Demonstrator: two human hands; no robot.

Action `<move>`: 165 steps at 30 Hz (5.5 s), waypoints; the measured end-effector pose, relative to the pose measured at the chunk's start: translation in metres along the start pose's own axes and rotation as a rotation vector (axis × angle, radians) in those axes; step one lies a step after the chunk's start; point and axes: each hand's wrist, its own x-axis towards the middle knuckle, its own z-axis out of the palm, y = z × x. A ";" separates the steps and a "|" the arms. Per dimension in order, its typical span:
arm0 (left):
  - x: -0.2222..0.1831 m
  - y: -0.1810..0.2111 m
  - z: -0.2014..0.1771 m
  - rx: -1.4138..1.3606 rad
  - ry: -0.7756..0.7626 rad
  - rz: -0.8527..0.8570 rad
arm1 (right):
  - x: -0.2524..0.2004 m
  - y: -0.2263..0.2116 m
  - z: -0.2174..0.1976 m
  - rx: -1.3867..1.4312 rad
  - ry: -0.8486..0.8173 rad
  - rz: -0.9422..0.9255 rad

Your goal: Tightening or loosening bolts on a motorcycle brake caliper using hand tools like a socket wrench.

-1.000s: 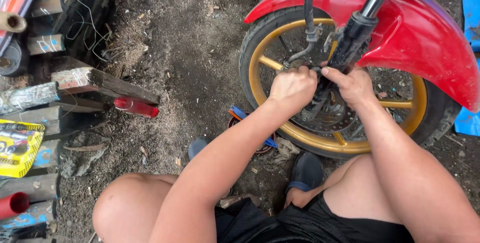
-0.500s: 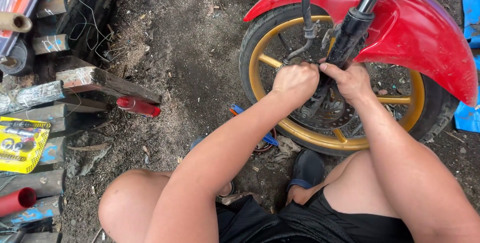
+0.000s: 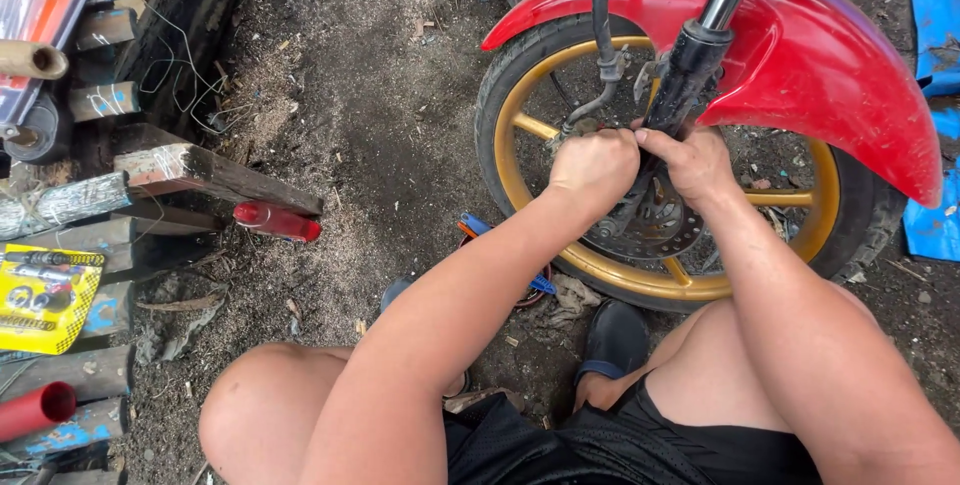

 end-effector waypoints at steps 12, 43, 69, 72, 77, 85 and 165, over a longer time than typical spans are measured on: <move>-0.030 -0.032 -0.089 -0.553 -0.392 -0.690 | 0.001 -0.002 -0.003 0.047 -0.052 0.017; -0.138 -0.043 -0.035 -0.857 -0.613 -0.917 | -0.052 -0.016 -0.051 -0.407 0.021 -0.020; -0.103 0.051 -0.019 -1.214 0.244 -1.217 | -0.051 -0.015 -0.039 -0.489 0.051 -0.043; -0.105 0.048 -0.022 -1.075 0.283 -1.086 | -0.053 -0.020 -0.041 -0.511 0.067 -0.058; -0.112 0.042 -0.018 -0.825 0.255 -0.859 | -0.073 -0.040 -0.042 -0.479 0.147 -0.093; -0.111 0.015 0.009 -0.671 0.223 -0.611 | -0.116 -0.109 0.006 -0.219 -0.094 0.528; -0.090 0.031 -0.020 -0.838 -0.401 -1.301 | -0.127 0.195 0.153 0.836 0.042 1.020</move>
